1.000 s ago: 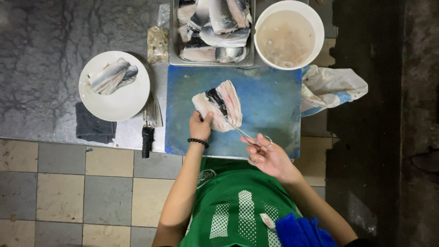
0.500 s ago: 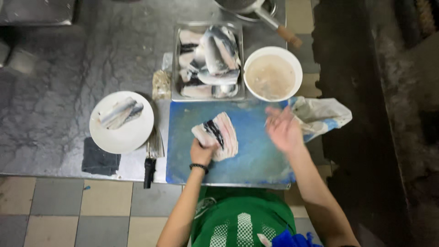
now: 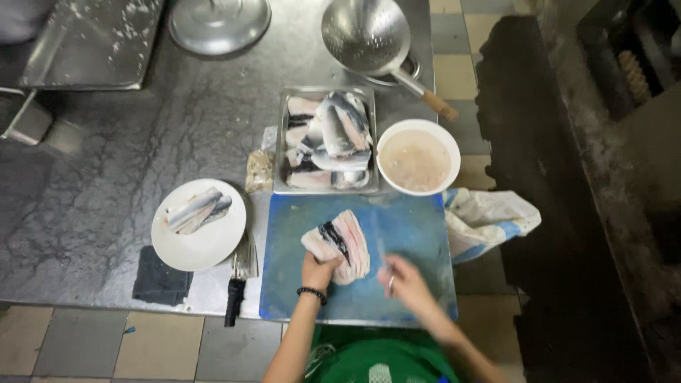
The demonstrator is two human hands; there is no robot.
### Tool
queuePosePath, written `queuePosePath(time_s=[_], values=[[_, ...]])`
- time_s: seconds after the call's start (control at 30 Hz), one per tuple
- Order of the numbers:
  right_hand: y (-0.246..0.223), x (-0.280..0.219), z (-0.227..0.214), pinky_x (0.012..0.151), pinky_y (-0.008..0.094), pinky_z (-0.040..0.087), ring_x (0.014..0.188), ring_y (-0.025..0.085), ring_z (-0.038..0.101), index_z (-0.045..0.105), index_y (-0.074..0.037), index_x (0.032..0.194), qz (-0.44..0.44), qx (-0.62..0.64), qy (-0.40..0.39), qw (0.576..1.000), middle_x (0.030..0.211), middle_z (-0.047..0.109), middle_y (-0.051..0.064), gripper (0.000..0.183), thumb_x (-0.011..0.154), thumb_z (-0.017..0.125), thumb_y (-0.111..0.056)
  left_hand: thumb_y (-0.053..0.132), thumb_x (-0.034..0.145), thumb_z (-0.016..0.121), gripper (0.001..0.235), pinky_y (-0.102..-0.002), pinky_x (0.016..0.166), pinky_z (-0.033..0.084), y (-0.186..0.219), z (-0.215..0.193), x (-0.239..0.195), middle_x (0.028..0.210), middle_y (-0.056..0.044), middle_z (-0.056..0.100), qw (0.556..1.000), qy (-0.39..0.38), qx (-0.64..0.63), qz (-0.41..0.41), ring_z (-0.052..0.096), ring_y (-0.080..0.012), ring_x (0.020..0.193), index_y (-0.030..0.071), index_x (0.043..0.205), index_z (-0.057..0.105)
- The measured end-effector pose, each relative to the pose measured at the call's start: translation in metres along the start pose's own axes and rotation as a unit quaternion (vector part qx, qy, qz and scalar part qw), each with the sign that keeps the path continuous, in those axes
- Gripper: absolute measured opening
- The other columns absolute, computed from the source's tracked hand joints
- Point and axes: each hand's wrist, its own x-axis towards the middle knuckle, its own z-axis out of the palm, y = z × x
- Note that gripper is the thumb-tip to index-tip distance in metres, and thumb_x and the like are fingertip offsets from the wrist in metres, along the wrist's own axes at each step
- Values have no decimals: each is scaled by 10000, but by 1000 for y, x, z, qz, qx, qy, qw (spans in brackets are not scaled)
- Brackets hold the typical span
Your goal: The person uses a pair of shears to trim and debone processed fish fillets on a blue cutting board, occasionally dipping the shears into a bowl of water and placing trimmed pieces on a white plate.
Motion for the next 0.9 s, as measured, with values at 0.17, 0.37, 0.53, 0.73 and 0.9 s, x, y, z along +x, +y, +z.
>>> queuePosePath(time_s=[0.17, 0.37, 0.53, 0.73, 0.9], values=[[-19, -53, 25, 609, 321, 529, 646, 124, 609, 559, -121, 1412, -13, -188, 0, 982, 722, 674, 41, 659, 822, 824, -247, -90, 741, 779, 575, -411, 815, 583, -2, 4, -2, 1146, -182, 698, 988, -14, -141, -67, 703, -304, 994, -47, 1268, 553], [-72, -84, 39, 606, 375, 534, 632, 239, 635, 617, -167, 1365, -87, -365, 17, 927, 749, 630, 87, 720, 710, 868, -327, -106, 740, 771, 543, -368, 800, 615, 12, 3, 2, 1119, -126, 699, 984, -39, -169, -37, 715, -257, 987, 12, 1226, 561], [-94, -88, 47, 623, 378, 525, 643, 244, 642, 631, -169, 1341, -55, -374, 28, 925, 751, 626, 89, 716, 689, 867, -345, 52, 878, 734, 395, -360, 651, 561, 24, 3, -6, 1081, -128, 693, 977, -26, -178, -111, 703, -245, 890, 6, 1231, 562], [-90, -85, 50, 605, 372, 524, 612, 250, 628, 671, -176, 1323, -33, -367, 34, 929, 700, 608, 112, 703, 671, 864, -352, 25, 866, 691, 382, -336, 645, 581, 2, 0, 3, 1054, -89, 710, 980, -21, -162, -111, 728, -197, 857, 44, 1227, 569], [-85, -79, 52, 582, 375, 549, 575, 246, 652, 640, -148, 1318, -100, -364, 34, 925, 669, 643, 119, 767, 637, 905, -384, -39, 844, 675, 497, -316, 784, 604, -10, 1, 10, 1155, -82, 686, 980, -33, -192, -46, 696, -198, 986, 96, 1308, 558]])
